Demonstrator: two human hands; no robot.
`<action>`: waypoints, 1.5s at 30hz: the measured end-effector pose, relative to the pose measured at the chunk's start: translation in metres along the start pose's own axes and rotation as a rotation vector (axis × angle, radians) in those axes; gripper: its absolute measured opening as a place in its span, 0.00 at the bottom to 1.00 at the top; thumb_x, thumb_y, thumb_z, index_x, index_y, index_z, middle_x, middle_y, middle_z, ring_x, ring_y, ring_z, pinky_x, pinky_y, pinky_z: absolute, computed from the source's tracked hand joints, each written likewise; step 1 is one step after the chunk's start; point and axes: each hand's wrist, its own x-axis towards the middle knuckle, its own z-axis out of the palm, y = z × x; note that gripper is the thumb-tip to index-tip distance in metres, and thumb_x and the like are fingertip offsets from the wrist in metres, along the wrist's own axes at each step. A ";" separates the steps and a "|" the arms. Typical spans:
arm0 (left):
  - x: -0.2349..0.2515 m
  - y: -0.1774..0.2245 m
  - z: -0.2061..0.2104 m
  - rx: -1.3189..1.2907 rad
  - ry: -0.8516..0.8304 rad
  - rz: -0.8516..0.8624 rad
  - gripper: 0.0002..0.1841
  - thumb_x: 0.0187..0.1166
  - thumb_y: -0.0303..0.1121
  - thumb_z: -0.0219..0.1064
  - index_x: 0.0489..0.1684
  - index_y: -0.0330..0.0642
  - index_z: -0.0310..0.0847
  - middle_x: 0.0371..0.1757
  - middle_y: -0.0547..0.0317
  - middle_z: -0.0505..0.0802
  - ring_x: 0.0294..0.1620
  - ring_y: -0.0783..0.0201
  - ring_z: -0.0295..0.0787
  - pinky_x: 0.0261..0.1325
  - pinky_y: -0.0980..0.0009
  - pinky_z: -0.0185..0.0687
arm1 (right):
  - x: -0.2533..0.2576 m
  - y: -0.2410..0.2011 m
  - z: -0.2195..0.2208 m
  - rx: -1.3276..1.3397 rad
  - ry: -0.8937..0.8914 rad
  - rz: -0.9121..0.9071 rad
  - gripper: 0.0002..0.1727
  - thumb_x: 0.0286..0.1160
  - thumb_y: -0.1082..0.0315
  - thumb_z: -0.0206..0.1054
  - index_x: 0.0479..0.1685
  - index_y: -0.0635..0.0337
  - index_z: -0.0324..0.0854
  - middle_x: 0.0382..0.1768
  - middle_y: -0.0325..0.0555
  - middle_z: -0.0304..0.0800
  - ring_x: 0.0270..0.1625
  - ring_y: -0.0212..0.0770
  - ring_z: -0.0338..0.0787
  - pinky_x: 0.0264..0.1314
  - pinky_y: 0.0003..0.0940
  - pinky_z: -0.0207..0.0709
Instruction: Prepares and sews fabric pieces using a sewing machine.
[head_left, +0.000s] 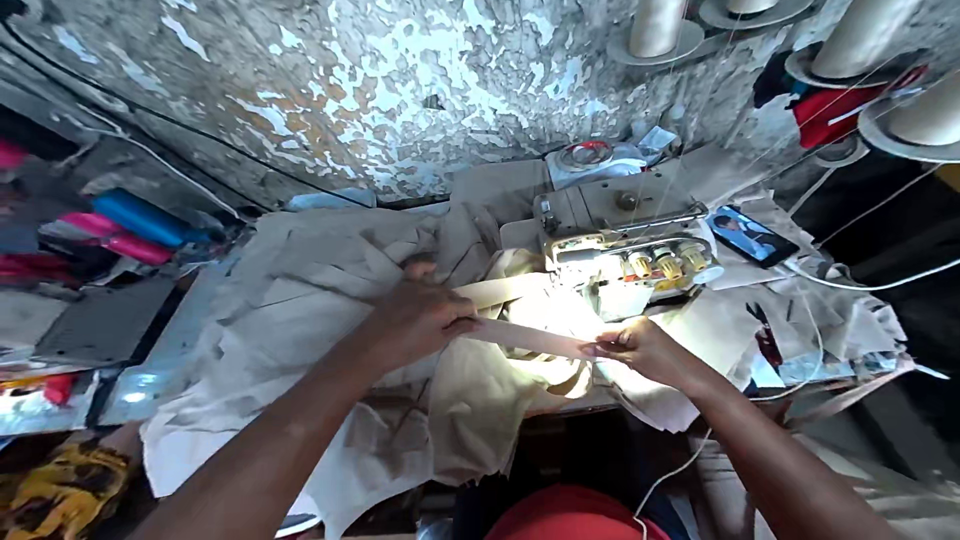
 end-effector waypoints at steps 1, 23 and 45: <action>0.000 0.001 0.001 0.037 0.031 0.026 0.13 0.81 0.43 0.66 0.34 0.48 0.93 0.28 0.58 0.94 0.34 0.56 0.94 0.74 0.33 0.66 | 0.000 0.001 0.003 0.031 0.035 -0.012 0.16 0.81 0.61 0.69 0.32 0.65 0.89 0.23 0.37 0.84 0.27 0.22 0.74 0.36 0.25 0.70; -0.005 0.047 -0.015 0.021 0.029 0.047 0.12 0.75 0.40 0.75 0.24 0.44 0.89 0.23 0.58 0.90 0.33 0.57 0.93 0.78 0.29 0.62 | -0.019 -0.003 0.022 0.210 -0.012 -0.012 0.11 0.75 0.63 0.74 0.39 0.64 0.91 0.25 0.31 0.87 0.24 0.15 0.73 0.30 0.16 0.69; -0.015 0.007 0.074 0.095 -0.196 -0.201 0.28 0.84 0.53 0.61 0.43 0.30 0.91 0.49 0.31 0.93 0.57 0.28 0.89 0.73 0.22 0.60 | -0.127 -0.058 0.062 0.276 0.375 -0.337 0.16 0.88 0.66 0.60 0.36 0.71 0.82 0.28 0.51 0.90 0.33 0.29 0.91 0.42 0.21 0.85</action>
